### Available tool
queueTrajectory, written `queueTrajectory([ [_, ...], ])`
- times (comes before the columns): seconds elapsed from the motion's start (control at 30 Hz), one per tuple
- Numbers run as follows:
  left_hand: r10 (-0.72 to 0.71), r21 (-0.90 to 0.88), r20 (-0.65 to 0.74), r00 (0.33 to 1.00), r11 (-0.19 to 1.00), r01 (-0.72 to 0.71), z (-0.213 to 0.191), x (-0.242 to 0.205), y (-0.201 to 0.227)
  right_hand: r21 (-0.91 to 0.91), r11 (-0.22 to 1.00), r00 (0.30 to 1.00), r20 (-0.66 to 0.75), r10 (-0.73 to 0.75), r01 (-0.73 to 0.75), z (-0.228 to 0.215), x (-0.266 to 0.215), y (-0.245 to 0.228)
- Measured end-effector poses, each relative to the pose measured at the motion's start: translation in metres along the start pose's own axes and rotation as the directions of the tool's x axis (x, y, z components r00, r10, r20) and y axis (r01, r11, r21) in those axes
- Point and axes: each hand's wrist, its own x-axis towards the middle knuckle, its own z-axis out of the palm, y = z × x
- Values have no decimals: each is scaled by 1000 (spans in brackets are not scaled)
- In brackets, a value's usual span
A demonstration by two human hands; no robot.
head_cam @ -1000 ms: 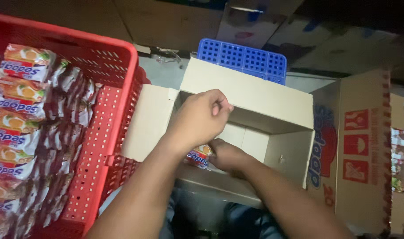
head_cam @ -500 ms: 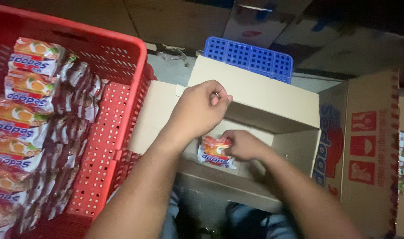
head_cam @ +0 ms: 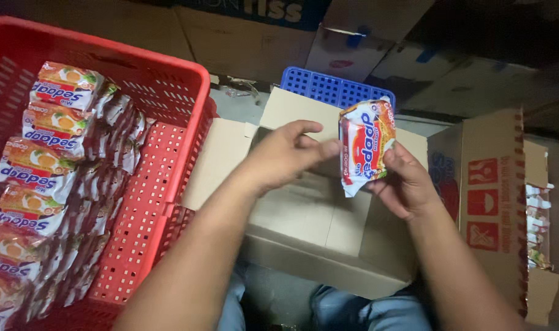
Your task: The person transfers small packaged food items from a cardboard box into a red plastic basket. They handle the items one by one, placing them in neat rows inside the basket.
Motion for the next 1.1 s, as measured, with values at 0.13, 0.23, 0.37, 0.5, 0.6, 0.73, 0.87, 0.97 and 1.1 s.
queueTrajectory([
  [0.13,128,-237,77,989,966,-107,26,-12,-2,-175,978,987,-93,-129,112,33,-19,-9],
  [0.23,137,-376,4,990,918,-126,28,-14,-4,-282,950,981,-97,-167,134,20,-19,-8],
  [0.37,123,-433,-45,991,892,-131,15,-14,-9,-287,914,951,-30,-309,288,-6,-32,-36],
  [0.5,116,-570,-140,983,802,-176,-15,-49,10,-831,547,918,-134,-374,102,-20,-42,-48],
  [0.6,179,-685,-282,943,650,-328,-44,-54,-9,-997,-46,883,-39,-468,-68,-72,-35,-12],
  [0.73,244,-670,-429,870,560,-488,-139,-77,-80,-963,-262,883,183,-432,72,-135,-20,24],
  [0.87,-84,-558,-632,770,739,-377,-247,-151,-145,-928,-349,790,309,-530,129,-158,-6,42],
  [0.97,-405,-580,-702,585,802,-141,-311,-189,-213,-847,-522,700,434,-567,102,-165,-2,49],
  [1.1,-588,-615,-732,344,788,37,-351,-220,-261,-891,-439,812,170,-558,-115,-168,6,49],
])
